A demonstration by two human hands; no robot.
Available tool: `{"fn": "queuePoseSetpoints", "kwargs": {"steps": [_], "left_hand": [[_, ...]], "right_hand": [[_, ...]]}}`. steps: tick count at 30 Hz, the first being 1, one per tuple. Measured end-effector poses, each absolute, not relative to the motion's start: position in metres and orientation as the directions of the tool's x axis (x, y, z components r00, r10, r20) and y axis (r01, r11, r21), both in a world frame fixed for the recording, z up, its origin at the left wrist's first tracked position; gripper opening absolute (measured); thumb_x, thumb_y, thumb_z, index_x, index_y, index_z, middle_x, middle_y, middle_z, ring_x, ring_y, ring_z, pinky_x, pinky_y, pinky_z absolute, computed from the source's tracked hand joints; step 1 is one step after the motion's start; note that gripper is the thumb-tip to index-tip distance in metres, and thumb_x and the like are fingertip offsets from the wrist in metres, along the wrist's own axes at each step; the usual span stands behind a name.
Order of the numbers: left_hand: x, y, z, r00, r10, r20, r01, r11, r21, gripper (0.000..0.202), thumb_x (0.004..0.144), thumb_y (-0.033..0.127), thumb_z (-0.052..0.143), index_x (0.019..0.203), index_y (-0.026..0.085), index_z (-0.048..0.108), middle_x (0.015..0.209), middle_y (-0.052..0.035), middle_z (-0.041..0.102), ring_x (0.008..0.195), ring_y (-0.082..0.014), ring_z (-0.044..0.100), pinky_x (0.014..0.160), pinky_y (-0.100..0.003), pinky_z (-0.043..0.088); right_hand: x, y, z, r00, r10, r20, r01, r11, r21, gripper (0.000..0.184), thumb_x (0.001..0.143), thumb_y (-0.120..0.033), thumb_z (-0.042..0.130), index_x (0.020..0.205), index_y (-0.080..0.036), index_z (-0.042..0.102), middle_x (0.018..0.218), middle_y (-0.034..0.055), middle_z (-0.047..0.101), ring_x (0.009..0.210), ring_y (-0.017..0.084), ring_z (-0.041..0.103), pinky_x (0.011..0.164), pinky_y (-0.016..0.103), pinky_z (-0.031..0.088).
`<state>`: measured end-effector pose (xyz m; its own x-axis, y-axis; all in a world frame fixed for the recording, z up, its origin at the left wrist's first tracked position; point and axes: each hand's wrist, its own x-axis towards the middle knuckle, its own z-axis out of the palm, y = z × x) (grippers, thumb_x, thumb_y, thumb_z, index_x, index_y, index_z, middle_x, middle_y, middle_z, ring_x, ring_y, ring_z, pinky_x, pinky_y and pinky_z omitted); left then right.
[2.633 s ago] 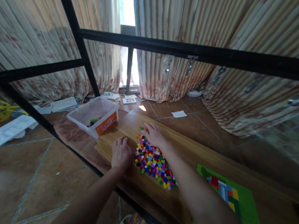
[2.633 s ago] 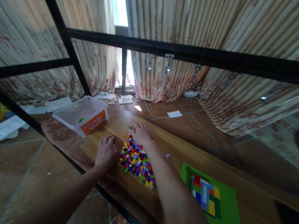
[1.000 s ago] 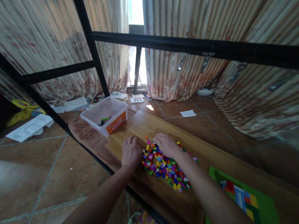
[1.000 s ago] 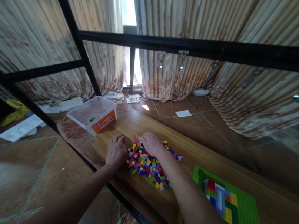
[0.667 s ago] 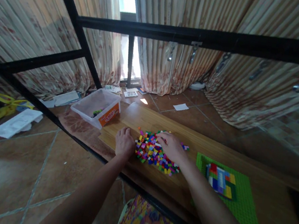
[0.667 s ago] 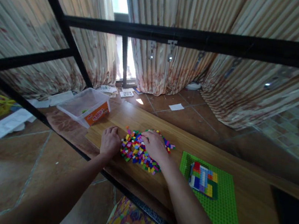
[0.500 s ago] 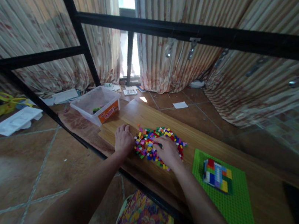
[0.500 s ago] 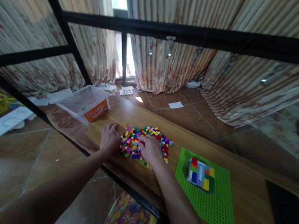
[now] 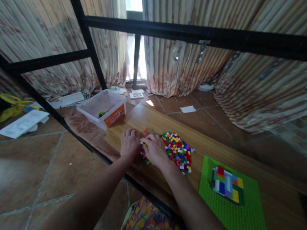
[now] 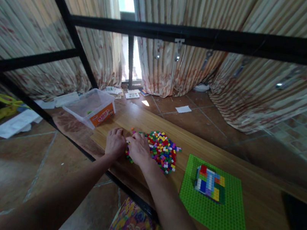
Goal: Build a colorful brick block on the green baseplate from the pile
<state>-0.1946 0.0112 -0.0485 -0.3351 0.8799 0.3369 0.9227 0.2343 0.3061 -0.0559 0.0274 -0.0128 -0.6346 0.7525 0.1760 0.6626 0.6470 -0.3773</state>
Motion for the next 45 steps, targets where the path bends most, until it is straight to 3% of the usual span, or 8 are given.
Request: {"fn": "queuePoseSetpoints", "kwargs": {"steps": [10, 15, 22, 26, 31, 37, 41, 45], "left_hand": [[-0.193, 0.011, -0.047, -0.353, 0.873, 0.338, 0.915, 0.247, 0.318, 0.037, 0.087, 0.015, 0.039, 0.118, 0.013, 0.059, 0.119, -0.0139, 0.059, 0.111, -0.0275, 0.05, 0.099, -0.039, 0.039], [-0.193, 0.01, -0.046, -0.348, 0.869, 0.351, 0.916, 0.235, 0.326, 0.037, 0.087, 0.015, 0.039, 0.117, 0.012, 0.06, 0.118, -0.0145, 0.06, 0.11, -0.0272, 0.051, 0.099, -0.039, 0.039], [-0.199, 0.014, -0.051, -0.334, 0.868, 0.369, 0.918, 0.21, 0.336, 0.037, 0.086, 0.015, 0.038, 0.114, 0.011, 0.062, 0.119, -0.0157, 0.06, 0.112, -0.0281, 0.052, 0.102, -0.041, 0.039], [-0.203, 0.013, -0.039, -0.411, 0.849, 0.332, 0.818, 0.183, 0.546, 0.035, 0.084, 0.017, 0.043, 0.114, 0.01, 0.061, 0.121, -0.0154, 0.058, 0.117, -0.0274, 0.05, 0.106, -0.041, 0.038], [-0.165, -0.015, 0.001, -0.396, 0.886, 0.242, 0.531, 0.006, 0.847, 0.038, 0.087, 0.033, 0.049, 0.118, 0.013, 0.057, 0.112, -0.0103, 0.064, 0.102, -0.0215, 0.059, 0.094, -0.039, 0.048], [-0.071, -0.065, 0.033, -0.008, 0.996, 0.084, 0.078, -0.083, 0.993, 0.044, 0.085, 0.049, 0.055, 0.119, 0.021, 0.059, 0.125, -0.0075, 0.062, 0.113, -0.0202, 0.057, 0.099, -0.032, 0.042], [-0.039, -0.073, 0.03, -0.039, 0.999, 0.033, 0.026, -0.032, 0.999, 0.035, 0.089, 0.045, 0.048, 0.106, 0.017, 0.062, 0.099, -0.0065, 0.067, 0.088, -0.0164, 0.061, 0.082, -0.028, 0.047], [-0.028, -0.073, 0.022, -0.17, 0.985, 0.0, -0.047, -0.008, 0.999, 0.023, 0.087, 0.036, 0.049, 0.089, 0.016, 0.061, 0.081, -0.0037, 0.063, 0.075, -0.0145, 0.057, 0.073, -0.026, 0.046]], "right_hand": [[-0.041, 0.043, -0.014, -0.628, 0.762, 0.16, 0.663, 0.631, -0.402, 0.02, 0.087, -0.016, 0.053, 0.088, -0.023, 0.071, 0.094, 0.0058, 0.068, 0.093, 0.021, 0.056, 0.089, 0.035, 0.039], [-0.023, 0.033, -0.012, -0.402, 0.876, 0.267, 0.557, 0.465, -0.688, 0.021, 0.087, -0.016, 0.051, 0.088, -0.022, 0.071, 0.095, 0.0047, 0.071, 0.091, 0.019, 0.06, 0.087, 0.033, 0.043], [0.015, 0.007, -0.015, -0.017, 0.998, 0.065, 0.042, 0.065, -0.997, 0.023, 0.078, -0.039, 0.062, 0.088, -0.021, 0.07, 0.084, 0.0026, 0.072, 0.079, 0.018, 0.063, 0.074, 0.031, 0.049], [0.035, -0.01, -0.005, 0.062, 0.985, -0.158, -0.288, -0.134, -0.948, 0.031, 0.066, -0.046, 0.073, 0.081, -0.02, 0.07, 0.069, -0.0006, 0.066, 0.061, 0.012, 0.056, 0.056, 0.023, 0.044], [0.053, -0.037, 0.014, 0.069, 0.98, -0.184, -0.416, -0.139, -0.899, 0.031, 0.062, -0.046, 0.079, 0.076, -0.019, 0.07, 0.065, -0.0013, 0.064, 0.059, 0.01, 0.054, 0.056, 0.022, 0.042], [0.06, -0.067, 0.031, 0.091, 0.991, 0.094, -0.035, 0.097, -0.995, 0.023, 0.081, -0.041, 0.063, 0.087, -0.021, 0.072, 0.079, 0.0016, 0.07, 0.074, 0.016, 0.061, 0.069, 0.027, 0.047], [0.063, -0.081, 0.04, 0.04, 0.947, 0.318, 0.397, 0.277, -0.875, 0.022, 0.09, -0.031, 0.051, 0.093, -0.023, 0.071, 0.087, 0.0035, 0.069, 0.08, 0.018, 0.062, 0.073, 0.03, 0.047], [0.063, -0.088, 0.036, -0.001, 0.904, 0.427, 0.626, 0.333, -0.705, 0.024, 0.092, -0.023, 0.046, 0.089, -0.022, 0.07, 0.084, 0.0052, 0.067, 0.082, 0.02, 0.059, 0.075, 0.032, 0.045]]}}
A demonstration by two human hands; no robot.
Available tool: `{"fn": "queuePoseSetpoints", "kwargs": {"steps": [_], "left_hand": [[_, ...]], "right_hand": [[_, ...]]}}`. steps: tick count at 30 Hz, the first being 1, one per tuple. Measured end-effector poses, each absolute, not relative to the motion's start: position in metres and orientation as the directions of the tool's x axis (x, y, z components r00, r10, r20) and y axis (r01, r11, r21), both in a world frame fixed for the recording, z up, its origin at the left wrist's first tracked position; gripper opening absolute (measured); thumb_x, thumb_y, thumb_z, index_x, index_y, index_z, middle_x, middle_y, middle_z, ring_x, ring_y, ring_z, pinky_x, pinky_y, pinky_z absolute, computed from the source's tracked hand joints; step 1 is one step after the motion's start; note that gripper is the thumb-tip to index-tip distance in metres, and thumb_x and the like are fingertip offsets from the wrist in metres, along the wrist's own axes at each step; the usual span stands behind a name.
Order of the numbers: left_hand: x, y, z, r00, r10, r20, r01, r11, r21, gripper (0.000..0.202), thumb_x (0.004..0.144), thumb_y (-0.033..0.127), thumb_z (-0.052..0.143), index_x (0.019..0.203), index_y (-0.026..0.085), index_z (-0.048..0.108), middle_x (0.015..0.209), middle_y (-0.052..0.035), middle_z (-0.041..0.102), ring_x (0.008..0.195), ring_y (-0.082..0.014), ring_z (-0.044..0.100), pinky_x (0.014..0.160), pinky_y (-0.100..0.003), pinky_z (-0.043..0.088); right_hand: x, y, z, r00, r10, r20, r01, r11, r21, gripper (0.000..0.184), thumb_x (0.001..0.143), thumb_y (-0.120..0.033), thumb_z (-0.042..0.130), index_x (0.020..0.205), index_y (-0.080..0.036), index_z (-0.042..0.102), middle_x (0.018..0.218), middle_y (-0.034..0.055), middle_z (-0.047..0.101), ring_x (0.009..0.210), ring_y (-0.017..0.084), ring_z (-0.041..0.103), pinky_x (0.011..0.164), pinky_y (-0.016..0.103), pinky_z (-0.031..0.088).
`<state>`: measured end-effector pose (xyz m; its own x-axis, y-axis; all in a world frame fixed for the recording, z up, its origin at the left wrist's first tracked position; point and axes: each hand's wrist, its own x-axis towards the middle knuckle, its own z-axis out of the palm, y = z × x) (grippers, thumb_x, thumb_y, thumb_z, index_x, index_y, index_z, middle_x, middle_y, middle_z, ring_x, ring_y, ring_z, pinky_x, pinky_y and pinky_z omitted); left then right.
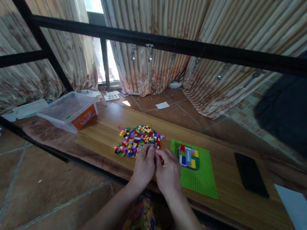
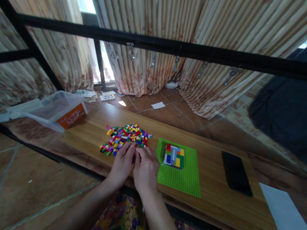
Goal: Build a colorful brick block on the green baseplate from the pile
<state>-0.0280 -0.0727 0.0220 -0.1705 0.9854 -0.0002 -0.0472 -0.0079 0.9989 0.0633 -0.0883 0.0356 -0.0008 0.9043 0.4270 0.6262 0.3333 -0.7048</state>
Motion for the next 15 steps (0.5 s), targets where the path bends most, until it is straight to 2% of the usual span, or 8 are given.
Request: {"fn": "queuePoseSetpoints", "kwargs": {"steps": [3, 6, 8, 11, 15], "left_hand": [[-0.023, -0.073, 0.02, -0.212, 0.972, -0.106, -0.181, 0.067, 0.981, 0.016, 0.084, 0.031, 0.053, 0.082, 0.017, 0.06, 0.078, -0.0023, 0.062, 0.074, -0.0143, 0.058, 0.072, -0.026, 0.046], [-0.019, -0.073, 0.024, -0.167, 0.938, -0.305, -0.463, 0.199, 0.864, 0.015, 0.083, 0.03, 0.054, 0.08, 0.017, 0.058, 0.074, -0.0007, 0.061, 0.069, -0.0143, 0.06, 0.068, -0.028, 0.048], [-0.019, -0.073, 0.029, -0.113, 0.915, -0.388, -0.599, 0.249, 0.761, 0.015, 0.084, 0.03, 0.053, 0.08, 0.016, 0.058, 0.073, -0.0015, 0.063, 0.067, -0.014, 0.062, 0.069, -0.029, 0.05], [-0.023, -0.072, 0.037, -0.029, 0.892, -0.45, -0.666, 0.319, 0.674, 0.016, 0.085, 0.027, 0.054, 0.082, 0.013, 0.061, 0.077, -0.0056, 0.067, 0.067, -0.0139, 0.065, 0.071, -0.029, 0.052], [-0.03, -0.073, 0.043, 0.02, 0.891, -0.453, -0.659, 0.352, 0.664, 0.013, 0.082, 0.024, 0.058, 0.085, 0.013, 0.063, 0.083, -0.0085, 0.07, 0.069, -0.014, 0.067, 0.072, -0.027, 0.054]], "right_hand": [[0.064, -0.09, 0.029, -0.01, 0.886, 0.464, 0.662, 0.353, -0.661, 0.024, 0.092, -0.022, 0.046, 0.087, -0.021, 0.069, 0.086, 0.0061, 0.067, 0.085, 0.021, 0.057, 0.077, 0.033, 0.045], [0.069, -0.088, 0.023, 0.078, 0.883, 0.463, 0.598, 0.33, -0.731, 0.021, 0.091, -0.024, 0.049, 0.088, -0.021, 0.069, 0.086, 0.0058, 0.068, 0.086, 0.02, 0.058, 0.078, 0.034, 0.046], [0.072, -0.085, 0.019, 0.159, 0.895, 0.417, 0.466, 0.304, -0.831, 0.019, 0.09, -0.027, 0.051, 0.089, -0.021, 0.069, 0.087, 0.005, 0.068, 0.085, 0.019, 0.06, 0.078, 0.033, 0.047], [0.077, -0.082, 0.013, 0.252, 0.926, 0.282, 0.167, 0.246, -0.955, 0.016, 0.086, -0.03, 0.057, 0.091, -0.022, 0.07, 0.089, 0.0034, 0.07, 0.084, 0.017, 0.062, 0.077, 0.032, 0.049], [0.08, -0.08, 0.008, 0.275, 0.956, 0.097, -0.162, 0.145, -0.976, 0.015, 0.078, -0.032, 0.066, 0.089, -0.023, 0.071, 0.084, 0.0014, 0.071, 0.076, 0.015, 0.063, 0.071, 0.03, 0.05]]}}
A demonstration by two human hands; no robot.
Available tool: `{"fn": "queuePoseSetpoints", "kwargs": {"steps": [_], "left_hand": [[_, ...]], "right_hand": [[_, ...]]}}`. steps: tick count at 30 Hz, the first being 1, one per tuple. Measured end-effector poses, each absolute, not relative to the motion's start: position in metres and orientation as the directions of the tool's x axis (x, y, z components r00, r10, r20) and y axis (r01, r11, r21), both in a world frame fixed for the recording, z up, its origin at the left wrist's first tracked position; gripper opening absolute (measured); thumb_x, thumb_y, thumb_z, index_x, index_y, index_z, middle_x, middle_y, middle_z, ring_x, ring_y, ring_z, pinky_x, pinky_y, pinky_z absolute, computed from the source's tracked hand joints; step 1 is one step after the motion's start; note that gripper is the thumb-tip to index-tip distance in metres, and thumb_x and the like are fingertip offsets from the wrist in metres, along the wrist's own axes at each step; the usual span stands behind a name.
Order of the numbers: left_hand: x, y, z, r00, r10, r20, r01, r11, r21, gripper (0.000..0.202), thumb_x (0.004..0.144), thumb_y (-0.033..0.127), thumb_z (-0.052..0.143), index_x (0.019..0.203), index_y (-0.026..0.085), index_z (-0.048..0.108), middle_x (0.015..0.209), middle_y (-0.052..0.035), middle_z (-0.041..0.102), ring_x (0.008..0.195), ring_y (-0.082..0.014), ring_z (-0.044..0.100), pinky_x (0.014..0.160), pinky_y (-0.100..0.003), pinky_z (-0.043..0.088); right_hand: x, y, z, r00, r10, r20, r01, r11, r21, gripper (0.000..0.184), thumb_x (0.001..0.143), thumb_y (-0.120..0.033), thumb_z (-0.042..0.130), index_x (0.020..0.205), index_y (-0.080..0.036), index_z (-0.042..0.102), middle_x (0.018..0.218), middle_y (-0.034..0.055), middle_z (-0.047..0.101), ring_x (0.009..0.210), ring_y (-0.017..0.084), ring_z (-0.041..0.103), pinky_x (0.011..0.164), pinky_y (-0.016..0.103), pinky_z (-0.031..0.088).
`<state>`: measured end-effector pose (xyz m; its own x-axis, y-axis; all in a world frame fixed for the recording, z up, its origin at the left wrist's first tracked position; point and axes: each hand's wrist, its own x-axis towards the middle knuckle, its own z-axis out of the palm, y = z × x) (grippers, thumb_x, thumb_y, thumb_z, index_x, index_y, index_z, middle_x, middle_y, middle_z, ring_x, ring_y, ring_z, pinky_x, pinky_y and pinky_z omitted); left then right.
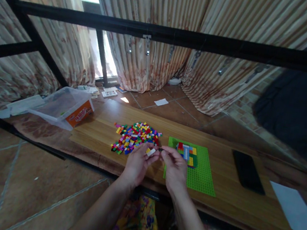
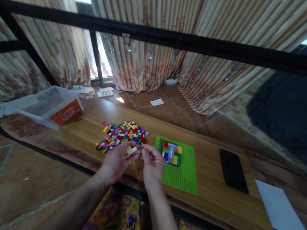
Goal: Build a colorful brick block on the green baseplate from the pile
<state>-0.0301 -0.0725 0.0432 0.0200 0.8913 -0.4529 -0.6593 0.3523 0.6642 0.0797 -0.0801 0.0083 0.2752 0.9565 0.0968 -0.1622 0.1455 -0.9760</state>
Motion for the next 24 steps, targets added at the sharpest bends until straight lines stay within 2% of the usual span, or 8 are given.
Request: {"fn": "queuePoseSetpoints", "kwargs": {"steps": [4, 7, 11, 14, 18, 24], "left_hand": [[-0.03, -0.074, 0.043, 0.05, 0.916, -0.399, -0.632, 0.338, 0.698, 0.016, 0.077, 0.026, 0.064, 0.086, 0.013, 0.065, 0.084, -0.0078, 0.07, 0.069, -0.0139, 0.067, 0.069, -0.025, 0.053], [-0.027, -0.075, 0.041, 0.073, 0.925, -0.374, -0.604, 0.339, 0.721, 0.024, 0.068, 0.026, 0.072, 0.088, 0.014, 0.065, 0.084, -0.0066, 0.07, 0.071, -0.0141, 0.067, 0.07, -0.025, 0.053], [-0.026, -0.078, 0.037, 0.054, 0.92, -0.387, -0.515, 0.358, 0.779, 0.035, 0.058, 0.025, 0.078, 0.089, 0.015, 0.065, 0.084, -0.0049, 0.07, 0.068, -0.013, 0.065, 0.067, -0.025, 0.051], [-0.024, -0.081, 0.033, 0.022, 0.913, -0.407, -0.419, 0.378, 0.826, 0.034, 0.057, 0.027, 0.078, 0.086, 0.015, 0.065, 0.075, -0.002, 0.068, 0.061, -0.0109, 0.062, 0.059, -0.022, 0.047], [-0.013, -0.079, 0.024, 0.055, 0.905, -0.423, -0.327, 0.416, 0.849, 0.033, 0.059, 0.028, 0.075, 0.087, 0.015, 0.065, 0.068, 0.0004, 0.065, 0.054, -0.0093, 0.058, 0.052, -0.021, 0.042], [0.021, -0.056, 0.018, 0.208, 0.895, -0.394, -0.19, 0.432, 0.882, 0.05, 0.064, 0.019, 0.065, 0.113, 0.014, 0.061, 0.064, 0.0024, 0.064, 0.046, -0.008, 0.053, 0.047, -0.019, 0.038]], "right_hand": [[0.081, -0.082, 0.007, 0.264, 0.964, 0.013, -0.324, 0.101, -0.941, 0.018, 0.075, -0.034, 0.07, 0.09, -0.024, 0.072, 0.085, 0.0015, 0.071, 0.074, 0.015, 0.062, 0.067, 0.029, 0.05], [0.087, -0.084, 0.006, 0.299, 0.954, 0.002, -0.288, 0.092, -0.953, 0.02, 0.074, -0.036, 0.069, 0.09, -0.024, 0.072, 0.081, 0.0013, 0.07, 0.072, 0.015, 0.062, 0.065, 0.029, 0.05], [0.115, -0.088, -0.001, 0.369, 0.928, 0.05, -0.056, 0.076, -0.996, 0.023, 0.077, -0.04, 0.065, 0.089, -0.022, 0.072, 0.077, 0.0017, 0.07, 0.069, 0.015, 0.061, 0.064, 0.03, 0.05], [0.151, -0.084, -0.007, 0.451, 0.885, 0.116, 0.15, 0.053, -0.987, 0.027, 0.079, -0.043, 0.061, 0.09, -0.02, 0.071, 0.079, 0.0032, 0.072, 0.068, 0.016, 0.062, 0.067, 0.031, 0.05], [0.19, -0.063, -0.01, 0.504, 0.833, 0.227, 0.407, 0.003, -0.914, 0.03, 0.08, -0.044, 0.057, 0.088, -0.018, 0.071, 0.082, 0.0057, 0.072, 0.072, 0.019, 0.063, 0.07, 0.032, 0.048], [0.196, -0.025, -0.015, 0.397, 0.846, 0.355, 0.674, -0.007, -0.738, 0.027, 0.083, -0.038, 0.052, 0.081, -0.019, 0.071, 0.084, 0.0078, 0.07, 0.08, 0.021, 0.061, 0.078, 0.037, 0.045]]}}
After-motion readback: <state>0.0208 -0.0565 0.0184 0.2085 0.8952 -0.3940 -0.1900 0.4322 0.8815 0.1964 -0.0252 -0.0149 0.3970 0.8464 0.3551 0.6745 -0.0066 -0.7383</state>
